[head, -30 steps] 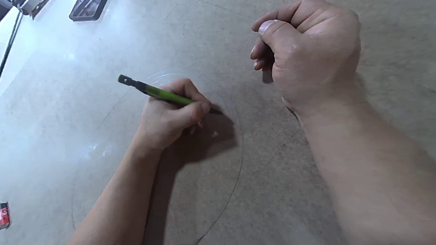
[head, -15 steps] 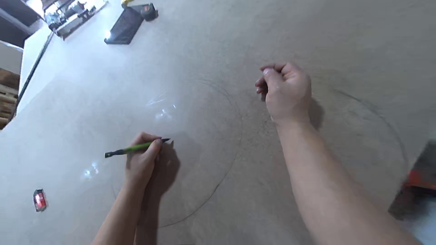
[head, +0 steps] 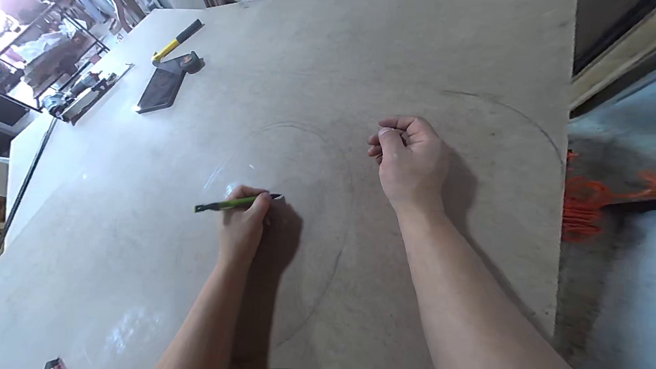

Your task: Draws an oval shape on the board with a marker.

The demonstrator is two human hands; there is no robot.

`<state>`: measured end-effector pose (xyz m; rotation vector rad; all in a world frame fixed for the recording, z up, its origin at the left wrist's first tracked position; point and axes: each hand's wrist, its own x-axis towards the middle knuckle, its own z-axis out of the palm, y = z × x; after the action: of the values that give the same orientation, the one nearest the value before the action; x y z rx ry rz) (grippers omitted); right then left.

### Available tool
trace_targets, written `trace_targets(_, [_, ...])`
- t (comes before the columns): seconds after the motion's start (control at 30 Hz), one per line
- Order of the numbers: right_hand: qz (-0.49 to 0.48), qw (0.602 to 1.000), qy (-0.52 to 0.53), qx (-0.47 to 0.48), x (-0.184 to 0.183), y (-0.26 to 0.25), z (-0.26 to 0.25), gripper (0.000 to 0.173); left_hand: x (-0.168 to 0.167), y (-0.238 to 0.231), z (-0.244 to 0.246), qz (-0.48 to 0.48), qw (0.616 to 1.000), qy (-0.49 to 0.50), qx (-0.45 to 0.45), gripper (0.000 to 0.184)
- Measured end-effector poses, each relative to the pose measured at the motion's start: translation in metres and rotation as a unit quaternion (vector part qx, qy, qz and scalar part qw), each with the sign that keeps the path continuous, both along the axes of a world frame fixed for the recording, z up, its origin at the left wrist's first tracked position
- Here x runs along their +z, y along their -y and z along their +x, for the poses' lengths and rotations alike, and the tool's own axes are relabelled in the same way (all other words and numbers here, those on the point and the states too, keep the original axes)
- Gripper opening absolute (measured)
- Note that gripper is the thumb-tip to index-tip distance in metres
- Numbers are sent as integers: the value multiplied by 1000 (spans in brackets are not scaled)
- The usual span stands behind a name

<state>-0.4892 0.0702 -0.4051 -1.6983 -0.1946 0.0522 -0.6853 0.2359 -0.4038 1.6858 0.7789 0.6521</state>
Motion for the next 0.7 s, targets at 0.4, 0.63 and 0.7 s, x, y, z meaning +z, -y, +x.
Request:
trace_targets(0.4, [-31, 999, 20, 20, -3, -11, 15, 15, -6, -16, 144, 24, 998, 14, -55, 7])
trace_targets(0.63, [-42, 999, 25, 12, -3, -11, 13, 14, -5, -14, 149, 33, 998, 18, -47, 8])
trace_targets(0.7, [-40, 999, 25, 11, -2, -11, 13, 14, -5, -13, 149, 36, 998, 17, -42, 8])
